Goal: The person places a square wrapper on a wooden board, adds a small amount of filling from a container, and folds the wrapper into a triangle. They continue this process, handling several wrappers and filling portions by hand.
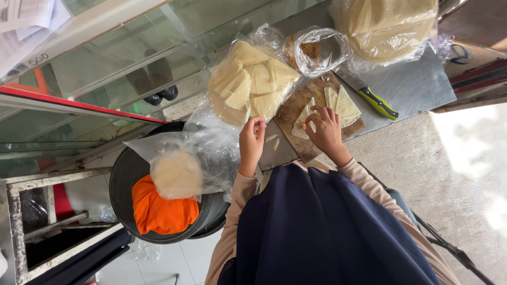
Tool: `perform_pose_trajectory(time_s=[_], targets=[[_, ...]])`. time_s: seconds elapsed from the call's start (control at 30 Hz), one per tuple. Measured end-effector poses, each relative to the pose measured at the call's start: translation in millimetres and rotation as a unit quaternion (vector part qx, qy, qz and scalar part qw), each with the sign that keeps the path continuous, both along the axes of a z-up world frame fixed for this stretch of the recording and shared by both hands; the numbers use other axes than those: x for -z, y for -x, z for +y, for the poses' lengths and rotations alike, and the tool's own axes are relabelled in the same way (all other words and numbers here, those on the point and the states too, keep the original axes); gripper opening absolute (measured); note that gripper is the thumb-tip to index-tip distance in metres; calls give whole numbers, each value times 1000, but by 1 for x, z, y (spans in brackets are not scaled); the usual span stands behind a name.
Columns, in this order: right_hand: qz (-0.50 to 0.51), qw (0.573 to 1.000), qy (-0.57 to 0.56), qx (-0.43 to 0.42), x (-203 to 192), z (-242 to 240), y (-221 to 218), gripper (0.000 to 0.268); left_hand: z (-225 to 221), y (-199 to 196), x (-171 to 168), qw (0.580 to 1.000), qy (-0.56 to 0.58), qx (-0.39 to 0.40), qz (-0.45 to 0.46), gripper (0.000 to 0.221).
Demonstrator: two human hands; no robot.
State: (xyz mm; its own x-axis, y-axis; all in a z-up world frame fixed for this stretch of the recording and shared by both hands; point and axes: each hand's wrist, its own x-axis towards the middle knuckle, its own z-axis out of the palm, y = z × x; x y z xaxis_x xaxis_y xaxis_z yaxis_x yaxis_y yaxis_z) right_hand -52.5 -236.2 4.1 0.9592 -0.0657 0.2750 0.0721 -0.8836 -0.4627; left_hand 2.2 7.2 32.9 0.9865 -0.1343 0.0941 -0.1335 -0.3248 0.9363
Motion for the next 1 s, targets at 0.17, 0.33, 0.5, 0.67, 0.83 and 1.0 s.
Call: perform_pose_trajectory(time_s=[0.17, 0.33, 0.5, 0.67, 0.83, 1.0], targets=[[-3, 998, 61, -6, -4, 0, -3, 6, -2, 7, 12, 1000, -25, 16, 7, 14], [1, 999, 51, -4, -7, -8, -2, 9, -8, 18, 29, 985, -168, 38, -2, 18], [8, 1000, 24, 17, -8, -10, 2, 16, -12, 26, 30, 949, -290, 90, -88, 55], [20, 999, 2, 37, -8, -12, 5, 18, -21, 42, 47, 943, -314, 67, -91, 49], [16, 999, -1, 36, -6, -11, 4, 17, -20, 37, 53, 949, -297, 45, -100, 43], [25, 998, -43, 34, -5, -12, -1, 17, -27, 36, 38, 953, -284, 31, -102, 43]])
